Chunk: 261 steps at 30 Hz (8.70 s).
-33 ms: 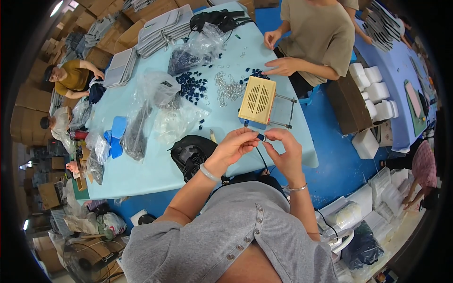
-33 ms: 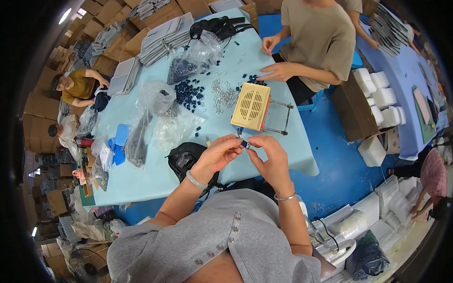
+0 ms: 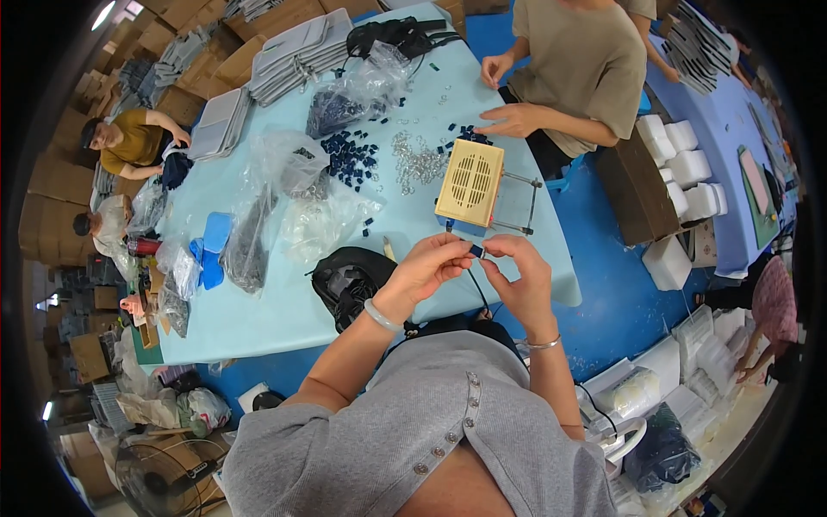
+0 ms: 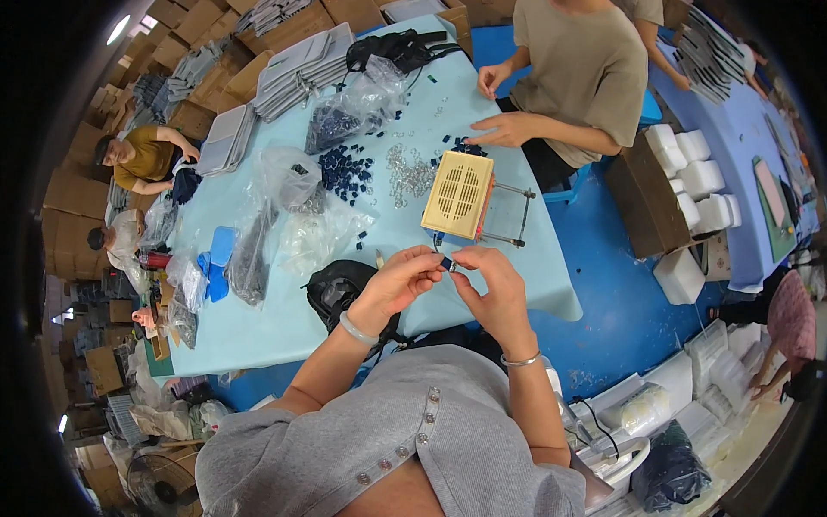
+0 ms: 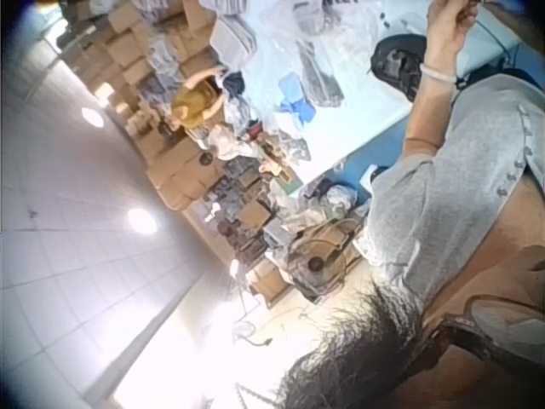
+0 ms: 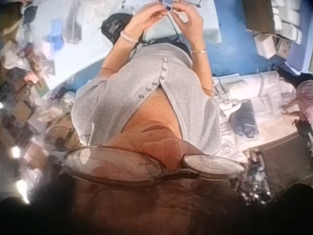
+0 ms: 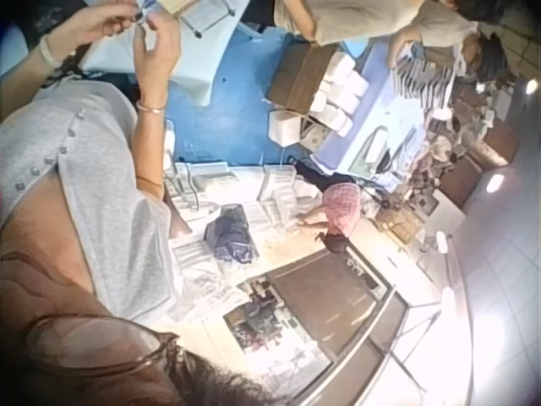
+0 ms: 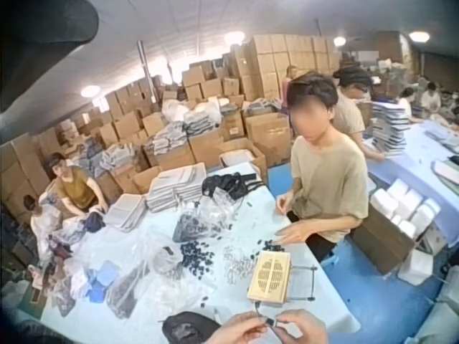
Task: Assembling small blue plastic components with metal pins into a jig at a workbench.
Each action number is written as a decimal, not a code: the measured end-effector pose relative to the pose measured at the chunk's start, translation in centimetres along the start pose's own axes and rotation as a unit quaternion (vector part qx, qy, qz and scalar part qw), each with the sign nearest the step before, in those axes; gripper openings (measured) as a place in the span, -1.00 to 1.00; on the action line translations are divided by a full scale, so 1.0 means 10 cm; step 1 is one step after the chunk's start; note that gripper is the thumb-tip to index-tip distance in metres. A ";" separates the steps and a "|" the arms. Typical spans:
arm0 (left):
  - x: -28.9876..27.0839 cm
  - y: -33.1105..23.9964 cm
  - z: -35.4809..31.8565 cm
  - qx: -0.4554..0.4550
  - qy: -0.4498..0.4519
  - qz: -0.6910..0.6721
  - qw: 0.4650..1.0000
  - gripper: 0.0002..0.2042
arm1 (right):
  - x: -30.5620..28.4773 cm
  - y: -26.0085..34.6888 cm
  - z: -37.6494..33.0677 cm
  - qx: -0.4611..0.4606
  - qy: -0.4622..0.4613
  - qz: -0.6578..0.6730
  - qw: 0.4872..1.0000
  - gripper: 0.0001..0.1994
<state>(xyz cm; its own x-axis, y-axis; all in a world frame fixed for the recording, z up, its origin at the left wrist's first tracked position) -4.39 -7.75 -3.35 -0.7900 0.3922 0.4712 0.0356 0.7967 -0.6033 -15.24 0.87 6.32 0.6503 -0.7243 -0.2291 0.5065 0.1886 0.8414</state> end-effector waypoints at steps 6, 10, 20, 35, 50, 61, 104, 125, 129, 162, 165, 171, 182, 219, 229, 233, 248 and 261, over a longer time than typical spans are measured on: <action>0.01 -0.05 -0.02 0.039 -0.027 0.059 0.997 -0.90 | 0.02 -0.02 -0.03 -0.024 0.011 -0.021 0.999 -0.73; 0.02 -0.05 -0.02 0.038 -0.031 0.041 0.998 -0.91 | 0.04 -0.03 -0.04 -0.020 0.007 -0.026 0.999 -0.74; -0.10 -0.08 -0.10 0.057 -0.046 0.025 0.997 -0.92 | 0.18 0.00 -0.05 0.023 0.020 0.007 1.000 -0.76; -0.46 -0.01 -0.21 0.031 -0.009 -0.092 0.995 -0.87 | 0.56 -0.04 -0.13 0.141 0.014 0.096 0.985 -0.74; -0.46 -0.30 -0.46 0.200 -0.051 0.041 0.978 -0.86 | 0.67 0.14 -0.16 0.020 0.002 -0.022 1.000 -0.79; -0.47 -0.36 -0.52 0.258 -0.096 0.152 0.949 -0.79 | 0.63 0.19 -0.18 -0.028 0.002 -0.055 0.998 -0.84; -0.03 -0.32 -0.53 0.315 -0.058 0.248 0.914 -0.83 | 0.45 -0.28 -0.34 0.289 -0.065 0.199 0.934 -0.91; -0.12 -0.39 -0.54 0.270 -0.062 0.172 0.945 -0.85 | 0.57 -0.39 -0.39 0.386 0.011 0.348 0.854 -0.81; -0.11 -0.39 -0.53 0.267 -0.066 0.171 0.946 -0.83 | 0.58 -0.42 -0.39 0.393 0.004 0.355 0.848 -0.83; -0.10 -0.40 -0.55 0.299 -0.066 0.165 0.938 -0.91 | 0.44 -0.13 -0.26 0.270 -0.053 0.227 0.934 -0.84; -0.09 -0.38 -0.54 0.297 -0.052 0.154 0.941 -0.91 | 0.43 -0.12 -0.25 0.246 -0.059 0.218 0.943 -0.85; -0.12 -0.45 -0.56 0.340 -0.073 0.230 0.909 -0.89 | 0.39 -0.03 -0.20 0.142 -0.028 0.097 0.985 -0.83; -0.16 -0.36 -0.49 0.275 -0.069 0.148 0.948 -0.89 | 0.43 -0.01 -0.22 0.161 -0.030 0.110 0.980 -0.80; -0.06 -0.09 -0.33 0.286 -0.099 0.122 0.945 -0.90 | 0.55 -0.46 -0.52 0.402 -0.027 0.307 0.862 -0.88; -0.06 0.16 -0.14 0.262 -0.124 0.042 0.956 -0.88 | 0.36 -0.60 -0.52 0.344 -0.058 0.167 0.922 -0.91; -0.03 0.21 -0.09 0.214 -0.113 0.027 0.970 -0.83 | 0.10 -0.86 -0.37 0.301 -0.030 0.008 0.953 -0.93; -0.55 0.68 0.01 0.091 -0.119 0.067 0.986 -0.80 | -0.20 -2.25 0.37 0.097 0.124 -0.358 0.920 -0.92; -0.66 0.78 0.08 0.076 -0.127 0.041 0.988 -0.80 | -0.10 -2.22 0.40 0.035 0.151 -0.372 0.915 -0.92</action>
<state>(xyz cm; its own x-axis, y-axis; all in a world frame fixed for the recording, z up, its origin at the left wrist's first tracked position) 0.60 -4.47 -11.63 -0.9175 0.3088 0.2508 0.0296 0.6816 -0.7311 -29.39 -5.27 -10.19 0.2718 -0.4173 -0.8672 0.8423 -0.3327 0.4241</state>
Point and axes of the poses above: each hand's wrist, its own z-axis towards the middle knuckle, its own x-axis out of the palm, y = z × x, the point moved 8 cm from there along z, towards the middle knuckle, and after that the axes turned 11 degrees about -y, right-handed, at the moved point
